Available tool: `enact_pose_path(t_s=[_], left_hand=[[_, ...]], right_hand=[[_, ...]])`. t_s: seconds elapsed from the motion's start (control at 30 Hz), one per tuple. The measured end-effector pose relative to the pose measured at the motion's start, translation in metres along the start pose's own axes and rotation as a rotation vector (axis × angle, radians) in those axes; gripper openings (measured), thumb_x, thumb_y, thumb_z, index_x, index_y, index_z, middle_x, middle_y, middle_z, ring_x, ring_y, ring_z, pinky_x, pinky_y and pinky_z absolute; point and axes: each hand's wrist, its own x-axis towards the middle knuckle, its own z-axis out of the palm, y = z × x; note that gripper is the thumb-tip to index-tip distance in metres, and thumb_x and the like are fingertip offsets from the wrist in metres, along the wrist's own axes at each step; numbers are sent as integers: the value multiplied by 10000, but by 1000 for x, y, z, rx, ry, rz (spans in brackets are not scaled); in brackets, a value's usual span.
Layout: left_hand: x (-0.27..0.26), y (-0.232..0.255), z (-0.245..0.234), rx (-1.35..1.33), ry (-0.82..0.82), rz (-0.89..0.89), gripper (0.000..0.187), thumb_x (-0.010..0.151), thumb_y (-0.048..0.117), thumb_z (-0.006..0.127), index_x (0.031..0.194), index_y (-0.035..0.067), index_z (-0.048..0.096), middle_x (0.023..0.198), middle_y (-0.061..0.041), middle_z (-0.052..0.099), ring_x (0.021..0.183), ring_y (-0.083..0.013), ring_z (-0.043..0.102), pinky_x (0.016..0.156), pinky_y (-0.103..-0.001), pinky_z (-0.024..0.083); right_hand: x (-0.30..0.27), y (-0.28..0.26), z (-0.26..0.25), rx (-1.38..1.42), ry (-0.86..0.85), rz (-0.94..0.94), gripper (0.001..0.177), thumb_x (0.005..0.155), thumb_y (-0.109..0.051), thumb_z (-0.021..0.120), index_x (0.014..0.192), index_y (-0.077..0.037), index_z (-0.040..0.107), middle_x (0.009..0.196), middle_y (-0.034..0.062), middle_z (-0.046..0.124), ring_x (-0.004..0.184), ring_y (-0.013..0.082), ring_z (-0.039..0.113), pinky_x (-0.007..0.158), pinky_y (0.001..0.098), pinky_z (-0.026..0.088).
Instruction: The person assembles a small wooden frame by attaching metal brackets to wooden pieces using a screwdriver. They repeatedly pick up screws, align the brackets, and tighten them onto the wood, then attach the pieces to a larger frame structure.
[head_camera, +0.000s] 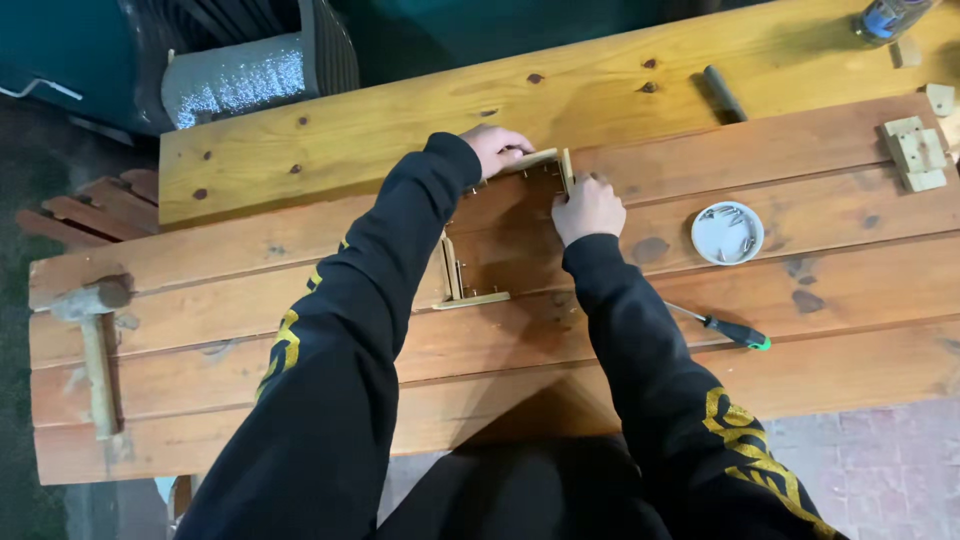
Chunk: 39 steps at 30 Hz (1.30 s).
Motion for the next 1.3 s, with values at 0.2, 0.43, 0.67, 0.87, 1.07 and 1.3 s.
enact_pose_path(t_s=[0.2, 0.43, 0.67, 0.87, 1.07, 1.3], left_hand=[[8, -21, 15, -20, -29, -75, 356, 1077, 431, 428, 1334, 331, 653, 1339, 2, 689, 1275, -306, 611, 1121, -449, 455], [4, -11, 9, -4, -83, -96, 397, 1071, 481, 385, 1351, 342, 632, 1380, -64, 656, 1323, -347, 559, 1154, -474, 423], [-5, 3, 6, -70, -70, -113, 435, 1087, 475, 334, 1375, 296, 607, 1382, -114, 648, 1331, -375, 551, 1166, -490, 404], [-46, 16, -15, -116, 15, -87, 508, 1091, 569, 336, 1419, 235, 534, 1355, -194, 652, 1310, -433, 560, 1154, -555, 406], [-75, -14, -25, -124, 165, -95, 503, 1113, 531, 347, 1419, 177, 531, 1282, -257, 664, 1251, -483, 579, 1104, -603, 425], [-156, -3, -2, -80, 559, -13, 348, 1122, 344, 438, 1366, 151, 592, 1271, -140, 662, 1240, -385, 599, 1117, -513, 409]], right_hand=[[-1, 2, 4, -13, 9, -20, 279, 869, -259, 672, 1056, -53, 696, 1035, 125, 655, 881, 453, 729, 746, 573, 622], [-5, 2, 10, -47, 37, -41, 243, 881, -233, 647, 1060, -72, 680, 1034, 110, 644, 900, 444, 730, 741, 571, 619], [-10, -3, 5, -69, 53, -36, 275, 851, -271, 671, 1038, -69, 670, 1031, 122, 661, 911, 427, 734, 741, 575, 618], [-17, -6, -5, -47, 44, -17, 367, 860, -382, 625, 1048, -71, 673, 1037, 130, 656, 920, 438, 728, 758, 578, 600], [-22, 0, -16, -39, 78, -57, 502, 912, -524, 615, 1037, -43, 685, 1024, 170, 667, 912, 466, 725, 756, 597, 591], [-42, 52, -54, -18, 213, -48, 476, 979, -605, 638, 1045, -144, 736, 937, 140, 699, 835, 447, 743, 705, 567, 609]])
